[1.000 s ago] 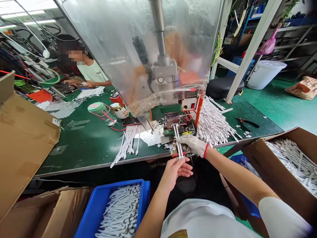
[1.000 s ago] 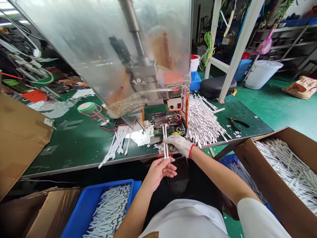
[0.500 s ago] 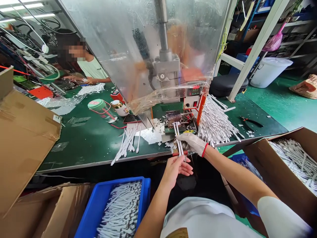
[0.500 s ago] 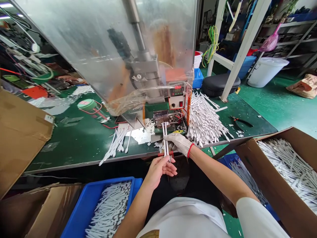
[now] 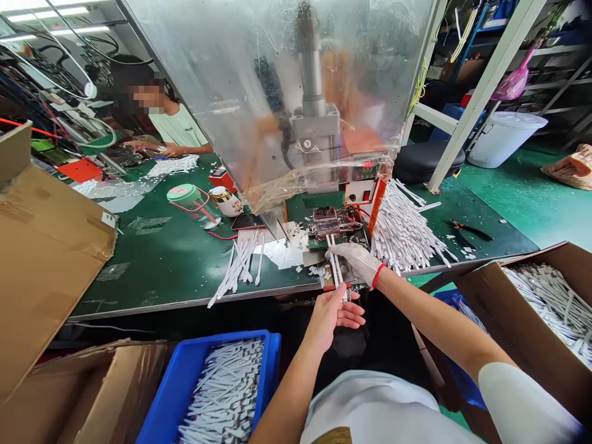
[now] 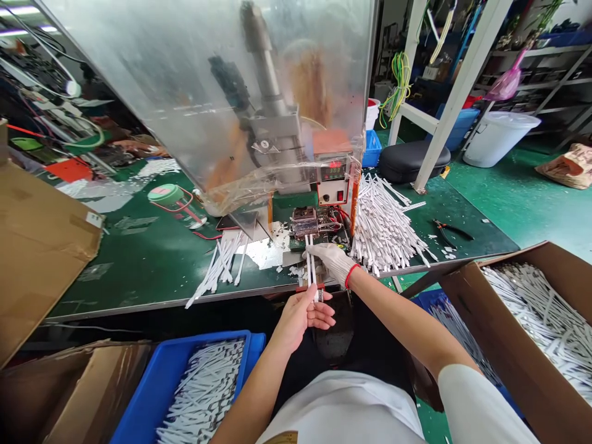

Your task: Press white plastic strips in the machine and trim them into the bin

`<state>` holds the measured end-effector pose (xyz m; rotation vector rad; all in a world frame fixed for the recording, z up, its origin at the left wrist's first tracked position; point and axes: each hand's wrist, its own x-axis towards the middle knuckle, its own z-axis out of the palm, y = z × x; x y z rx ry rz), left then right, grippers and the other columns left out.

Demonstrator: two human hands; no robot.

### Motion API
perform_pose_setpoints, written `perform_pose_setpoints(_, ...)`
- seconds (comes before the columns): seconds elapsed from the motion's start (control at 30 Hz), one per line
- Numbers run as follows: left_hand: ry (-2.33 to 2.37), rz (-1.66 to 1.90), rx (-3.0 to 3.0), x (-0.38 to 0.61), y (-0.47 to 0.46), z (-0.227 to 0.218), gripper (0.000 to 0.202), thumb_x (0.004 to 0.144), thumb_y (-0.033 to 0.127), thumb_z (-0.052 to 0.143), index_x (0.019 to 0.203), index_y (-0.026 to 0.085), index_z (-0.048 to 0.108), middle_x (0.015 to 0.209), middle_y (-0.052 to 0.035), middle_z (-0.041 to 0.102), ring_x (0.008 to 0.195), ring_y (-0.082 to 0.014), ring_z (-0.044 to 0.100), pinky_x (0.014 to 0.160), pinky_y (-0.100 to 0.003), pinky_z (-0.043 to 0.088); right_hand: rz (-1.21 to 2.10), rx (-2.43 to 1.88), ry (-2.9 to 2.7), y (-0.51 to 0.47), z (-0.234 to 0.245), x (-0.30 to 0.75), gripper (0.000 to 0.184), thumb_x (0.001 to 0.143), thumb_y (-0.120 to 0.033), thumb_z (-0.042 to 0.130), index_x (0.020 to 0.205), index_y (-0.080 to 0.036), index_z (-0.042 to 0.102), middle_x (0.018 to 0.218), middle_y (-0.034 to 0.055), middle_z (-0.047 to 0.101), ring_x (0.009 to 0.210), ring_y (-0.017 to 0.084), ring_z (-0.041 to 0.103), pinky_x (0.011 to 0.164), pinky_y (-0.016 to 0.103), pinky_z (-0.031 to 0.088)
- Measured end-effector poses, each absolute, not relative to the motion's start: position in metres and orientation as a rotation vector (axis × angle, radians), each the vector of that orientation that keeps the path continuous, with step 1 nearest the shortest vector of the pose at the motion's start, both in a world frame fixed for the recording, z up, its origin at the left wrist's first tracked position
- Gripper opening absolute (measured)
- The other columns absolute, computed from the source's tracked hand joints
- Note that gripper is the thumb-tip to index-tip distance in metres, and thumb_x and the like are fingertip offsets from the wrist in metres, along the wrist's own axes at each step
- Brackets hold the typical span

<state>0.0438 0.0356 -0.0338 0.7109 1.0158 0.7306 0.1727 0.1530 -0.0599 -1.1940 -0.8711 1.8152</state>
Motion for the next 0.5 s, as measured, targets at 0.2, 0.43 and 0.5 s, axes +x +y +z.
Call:
perform_pose_setpoints(0.2,1.025,0.745,0.739,0.046,0.037,-0.035,0.065,0.076,0.072,0.062,0.086,0.007,0.068,0.066,-0.0112,0.073,0.058,-0.0221,0.072,0.052,-0.026,0.054,1.767,-1.158,-0.867,0.172,-0.064,0.163,0.028,0.089,-0.041,0.064,0.086,-0.013,0.067,0.067,0.0057,0.066,0.046,0.013,0.055,0.038,0.023,0.042)
perform_pose_setpoints(0.43,1.055,0.790,0.768,0.048,0.035,-0.037,0.069,0.074,0.074,0.060,0.085,0.007,0.069,0.066,-0.0124,0.073,0.057,-0.0208,0.071,0.053,-0.025,0.052,1.738,-1.190,-0.867,0.170,-0.056,0.163,0.027,0.088,-0.039,0.064,0.085,-0.012,0.067,0.064,0.0040,0.063,0.043,0.013,0.052,0.033,0.023,0.037)
perform_pose_setpoints(0.5,1.058,0.799,0.771,0.049,0.035,-0.038,0.070,0.074,0.075,0.060,0.085,0.007,0.069,0.066,-0.0127,0.073,0.058,-0.0208,0.071,0.055,-0.025,0.052,1.750,-1.176,-0.848,0.170,-0.057,0.163,0.025,0.088,-0.037,0.063,0.085,-0.012,0.067,0.067,0.0046,0.064,0.045,0.013,0.053,0.033,0.023,0.036)
